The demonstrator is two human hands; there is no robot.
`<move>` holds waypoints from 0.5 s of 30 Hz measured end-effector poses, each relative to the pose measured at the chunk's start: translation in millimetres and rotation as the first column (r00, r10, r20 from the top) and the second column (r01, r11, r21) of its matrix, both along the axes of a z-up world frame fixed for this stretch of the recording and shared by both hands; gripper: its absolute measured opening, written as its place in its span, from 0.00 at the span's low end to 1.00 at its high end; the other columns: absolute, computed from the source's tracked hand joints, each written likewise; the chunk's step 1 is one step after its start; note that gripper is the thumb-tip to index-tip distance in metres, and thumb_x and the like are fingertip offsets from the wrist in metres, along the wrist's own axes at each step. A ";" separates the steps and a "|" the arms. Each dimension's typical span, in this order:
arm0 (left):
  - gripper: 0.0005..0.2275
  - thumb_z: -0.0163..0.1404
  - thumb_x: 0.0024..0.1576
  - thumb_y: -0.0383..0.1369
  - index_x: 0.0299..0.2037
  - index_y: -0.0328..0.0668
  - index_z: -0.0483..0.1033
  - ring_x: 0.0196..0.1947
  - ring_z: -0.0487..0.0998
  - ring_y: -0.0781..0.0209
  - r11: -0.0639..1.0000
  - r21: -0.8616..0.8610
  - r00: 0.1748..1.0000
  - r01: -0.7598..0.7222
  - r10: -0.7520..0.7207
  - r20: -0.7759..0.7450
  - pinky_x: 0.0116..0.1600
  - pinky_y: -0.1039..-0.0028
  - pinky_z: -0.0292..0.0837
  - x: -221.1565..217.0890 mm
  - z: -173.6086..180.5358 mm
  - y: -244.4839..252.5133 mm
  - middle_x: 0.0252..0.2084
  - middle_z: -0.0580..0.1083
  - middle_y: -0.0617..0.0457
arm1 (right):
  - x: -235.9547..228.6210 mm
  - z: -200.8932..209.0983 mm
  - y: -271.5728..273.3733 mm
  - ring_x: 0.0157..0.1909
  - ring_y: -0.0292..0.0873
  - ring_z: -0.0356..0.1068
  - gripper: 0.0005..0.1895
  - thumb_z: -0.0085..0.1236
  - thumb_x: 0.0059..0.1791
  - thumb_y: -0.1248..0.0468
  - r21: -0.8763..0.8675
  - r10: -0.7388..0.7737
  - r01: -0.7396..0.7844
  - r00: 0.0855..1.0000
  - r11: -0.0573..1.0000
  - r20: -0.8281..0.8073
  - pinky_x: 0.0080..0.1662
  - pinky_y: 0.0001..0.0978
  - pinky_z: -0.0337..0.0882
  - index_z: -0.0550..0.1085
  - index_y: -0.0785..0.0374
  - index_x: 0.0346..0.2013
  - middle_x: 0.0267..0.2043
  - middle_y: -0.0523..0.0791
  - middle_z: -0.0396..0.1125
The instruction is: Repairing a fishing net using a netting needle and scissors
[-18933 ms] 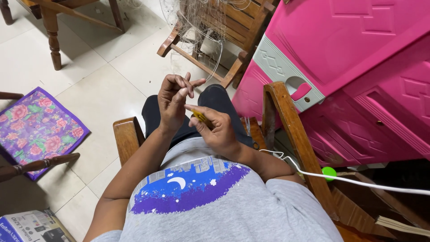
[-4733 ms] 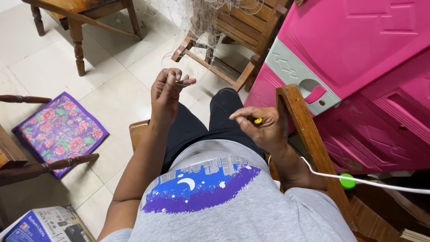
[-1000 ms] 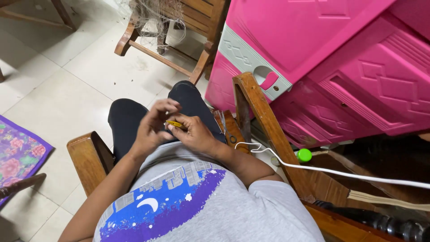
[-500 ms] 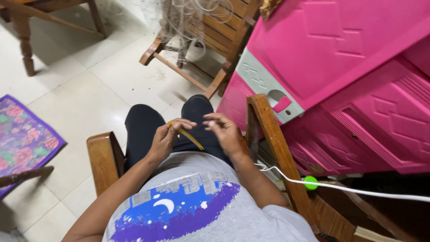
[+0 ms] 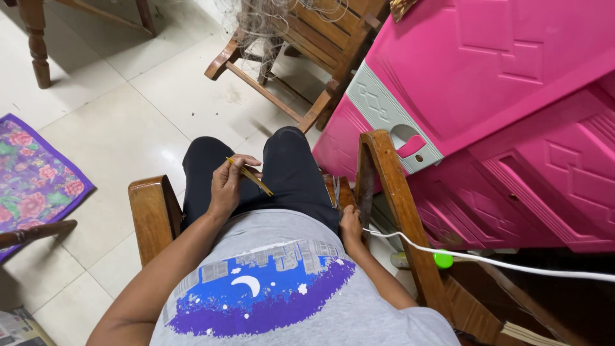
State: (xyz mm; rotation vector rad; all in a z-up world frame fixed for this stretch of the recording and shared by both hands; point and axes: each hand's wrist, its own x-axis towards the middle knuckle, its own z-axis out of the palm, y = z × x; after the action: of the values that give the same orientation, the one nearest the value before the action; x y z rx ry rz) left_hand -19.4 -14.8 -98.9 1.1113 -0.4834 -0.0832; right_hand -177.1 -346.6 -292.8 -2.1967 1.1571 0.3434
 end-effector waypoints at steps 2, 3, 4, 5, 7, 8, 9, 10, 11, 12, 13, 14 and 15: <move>0.17 0.36 0.71 0.30 0.41 0.22 0.76 0.34 0.85 0.47 1.000 0.008 1.000 0.000 0.000 0.018 0.42 0.62 0.84 -3.0 -0.9 -0.7 0.40 0.77 0.36 | -1.7 -39.3 -19.8 0.62 0.68 0.67 0.17 0.48 0.51 0.61 -0.157 0.084 -0.084 0.996 0.984 -0.004 0.62 0.61 0.67 0.64 0.63 0.53 0.65 0.62 0.55; 0.17 0.37 0.71 0.30 0.40 0.22 0.76 0.33 0.85 0.47 1.000 0.018 0.999 0.002 -0.003 0.040 0.42 0.62 0.84 -3.2 -0.6 -0.2 0.40 0.77 0.36 | -0.4 -58.5 -29.1 0.58 0.64 0.71 0.25 0.67 0.46 0.63 -0.309 0.164 -0.160 0.986 0.938 -0.015 0.58 0.54 0.74 0.65 0.67 0.50 0.55 0.60 0.66; 0.17 0.37 0.71 0.30 0.40 0.22 0.76 0.33 0.85 0.47 1.000 0.016 0.999 -0.005 0.005 0.038 0.42 0.62 0.84 -3.4 -2.0 -0.6 0.40 0.77 0.36 | 2.8 -70.6 -35.1 0.58 0.64 0.71 0.25 0.67 0.46 0.63 -0.311 0.171 -0.168 0.985 0.936 -0.017 0.58 0.54 0.74 0.65 0.67 0.50 0.55 0.60 0.66; 0.17 0.37 0.71 0.30 0.40 0.22 0.76 0.33 0.85 0.48 1.000 0.009 0.999 -0.002 0.001 0.037 0.42 0.62 0.84 -3.5 -3.3 -1.0 0.40 0.77 0.36 | 6.0 -82.5 -41.1 0.56 0.64 0.73 0.17 0.56 0.50 0.65 -0.294 0.162 -0.170 0.985 0.941 -0.050 0.56 0.57 0.74 0.67 0.70 0.50 0.53 0.60 0.68; 0.17 0.37 0.71 0.30 0.41 0.21 0.76 0.33 0.85 0.48 1.000 -0.004 0.999 -0.008 0.009 0.042 0.41 0.62 0.84 -2.6 -3.0 -1.7 0.40 0.77 0.36 | -1.7 -88.6 -43.7 0.55 0.64 0.74 0.14 0.44 0.53 0.67 -0.283 0.164 -0.180 0.983 0.942 -0.078 0.54 0.59 0.75 0.69 0.73 0.50 0.51 0.60 0.70; 0.17 0.37 0.71 0.30 0.40 0.22 0.77 0.32 0.85 0.49 1.000 -0.004 0.999 -0.017 0.017 0.048 0.41 0.63 0.83 -2.1 -2.3 -0.6 0.39 0.77 0.37 | -14.2 -84.7 -38.1 0.54 0.64 0.74 0.14 0.46 0.52 0.67 -0.278 0.159 -0.171 0.985 0.945 -0.065 0.53 0.59 0.75 0.71 0.73 0.49 0.50 0.61 0.71; 0.17 0.38 0.71 0.31 0.40 0.23 0.77 0.31 0.84 0.51 1.000 -0.005 0.998 -0.026 0.026 0.054 0.40 0.64 0.83 -1.4 -1.6 0.3 0.39 0.77 0.38 | -26.6 -81.1 -32.9 0.54 0.64 0.74 0.14 0.48 0.51 0.66 -0.273 0.154 -0.162 0.987 0.948 -0.052 0.53 0.58 0.75 0.72 0.74 0.48 0.49 0.61 0.71; 0.17 0.38 0.71 0.31 0.40 0.23 0.77 0.31 0.84 0.51 0.999 -0.002 0.998 -0.038 0.038 0.055 0.40 0.64 0.83 -1.7 0.1 1.4 0.39 0.77 0.38 | -26.5 -73.5 -31.3 0.54 0.64 0.74 0.14 0.48 0.51 0.66 -0.270 0.166 -0.173 0.985 0.947 -0.050 0.53 0.58 0.75 0.72 0.74 0.48 0.49 0.61 0.71; 0.17 0.38 0.71 0.31 0.40 0.23 0.77 0.30 0.84 0.51 0.999 -0.011 0.996 -0.049 0.049 0.068 0.39 0.64 0.83 -1.7 1.5 2.1 0.38 0.77 0.38 | -26.2 -66.2 -30.2 0.53 0.64 0.75 0.15 0.51 0.50 0.66 -0.257 0.156 -0.160 0.987 0.953 -0.035 0.52 0.57 0.76 0.74 0.74 0.46 0.47 0.62 0.72; 0.17 0.37 0.71 0.31 0.39 0.23 0.77 0.30 0.84 0.51 0.998 -0.019 0.995 -0.059 0.060 0.078 0.38 0.64 0.83 -3.7 1.7 2.9 0.38 0.77 0.38 | -29.2 -59.5 -28.8 0.53 0.65 0.75 0.15 0.53 0.48 0.65 -0.241 0.146 -0.147 0.989 0.959 -0.026 0.51 0.56 0.76 0.77 0.74 0.44 0.45 0.63 0.73; 0.17 0.37 0.71 0.31 0.39 0.23 0.77 0.30 0.84 0.51 0.997 -0.016 0.995 -0.070 0.071 0.075 0.38 0.64 0.83 -4.2 5.5 6.8 0.38 0.77 0.38 | -12.8 -49.1 -26.2 0.53 0.65 0.75 0.15 0.53 0.48 0.65 -0.238 0.157 -0.159 0.987 0.958 -0.028 0.51 0.56 0.76 0.77 0.74 0.44 0.45 0.63 0.73; 0.18 0.37 0.71 0.31 0.39 0.24 0.77 0.29 0.84 0.52 0.996 -0.022 0.993 -0.081 0.083 0.088 0.37 0.65 0.83 -6.4 8.1 7.2 0.37 0.76 0.39 | -0.3 -37.3 -27.5 0.52 0.65 0.75 0.16 0.56 0.47 0.65 -0.227 0.143 -0.144 0.989 0.963 -0.023 0.50 0.55 0.77 0.79 0.75 0.42 0.43 0.64 0.74; 0.18 0.37 0.71 0.32 0.38 0.24 0.77 0.27 0.83 0.53 0.995 -0.027 0.990 -0.092 0.094 0.102 0.36 0.67 0.83 -8.5 10.8 7.5 0.36 0.76 0.39 | 12.4 -25.8 -28.7 0.51 0.65 0.76 0.16 0.59 0.45 0.64 -0.215 0.128 -0.129 0.992 0.968 -0.019 0.49 0.54 0.77 0.81 0.75 0.41 0.42 0.65 0.75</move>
State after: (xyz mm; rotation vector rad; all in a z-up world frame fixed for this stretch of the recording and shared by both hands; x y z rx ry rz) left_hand -27.9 -7.3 -88.1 1.1182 -0.5228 0.0616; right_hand -164.6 -375.3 -318.6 -2.4695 1.1008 0.2881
